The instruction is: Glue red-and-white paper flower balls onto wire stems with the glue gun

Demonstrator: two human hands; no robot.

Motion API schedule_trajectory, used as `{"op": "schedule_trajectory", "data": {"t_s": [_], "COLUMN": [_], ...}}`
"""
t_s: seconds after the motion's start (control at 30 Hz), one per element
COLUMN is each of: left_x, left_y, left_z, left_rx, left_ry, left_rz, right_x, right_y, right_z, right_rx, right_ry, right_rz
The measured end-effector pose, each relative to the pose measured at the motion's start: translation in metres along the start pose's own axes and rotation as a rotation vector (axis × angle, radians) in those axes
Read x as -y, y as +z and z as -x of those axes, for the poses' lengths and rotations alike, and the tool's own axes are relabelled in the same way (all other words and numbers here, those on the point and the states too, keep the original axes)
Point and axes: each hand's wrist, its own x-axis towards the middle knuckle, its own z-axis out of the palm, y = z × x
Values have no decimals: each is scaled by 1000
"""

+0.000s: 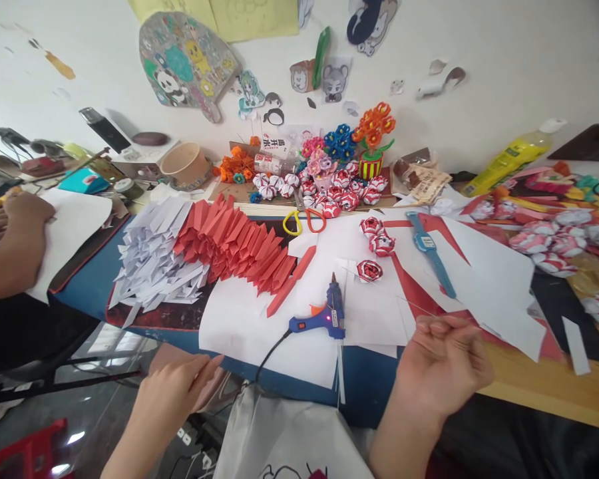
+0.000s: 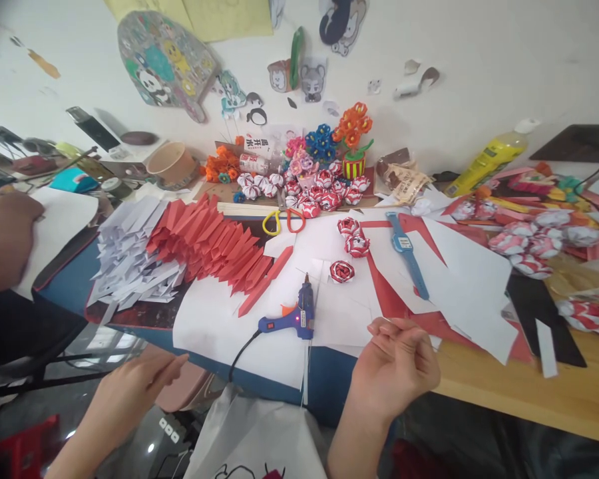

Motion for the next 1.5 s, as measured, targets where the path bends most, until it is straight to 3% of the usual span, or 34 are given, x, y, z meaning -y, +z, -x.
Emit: {"op": "schedule_trajectory", "data": {"t_s": [0.1,0.27,0.37,0.47,0.57,0.67,0.73,0.83,0.93,1.07,1.13,1.23,1.4,1.5], "left_x": [-3,-7,-7,-17,-48,-92,-118,-137,-137,-132,-132,-132,-128,-127], "left_y": [-5,-16,-19,-19,-4,28,50,70,76,85,91,97,95,93], "left_z": [-2,-3,-4,-16,-41,-71,-87,-103,-110,-109,-106,-102,-102,-105], "left_rx": [57,186,150,-12,-135,-53,-49,-45,-12,16,-11,-74,-147,-160], "left_ry": [-104,-48,-65,-38,8,107,169,202,248,309,298,307,319,317], "left_rz": [-120,-168,-163,-114,3,128,84,39,104,173,196,228,238,261], "right_x": [0,0,0,-2,-3,-1,2,6,4,-16,-29,-41,-44,-41], "right_y": [-1,-4,-7,-8,-6,-4,-6,-19,-43,-81,-96,-106,-99,-88], "right_z": [-1,-2,-2,-2,0,2,1,-5,-14,-23,-23,-15,-7,-5], "right_rx": [-6,0,17,22,16,49,93,126,200,503,620,685,791,747], "right_ry": [-12,-12,-14,-17,-28,-63,-113,-286,-520,-900,-1005,-978,-844,-802], "right_rz": [6,11,6,-5,22,77,94,156,436,973,1131,1263,1373,1331]}}
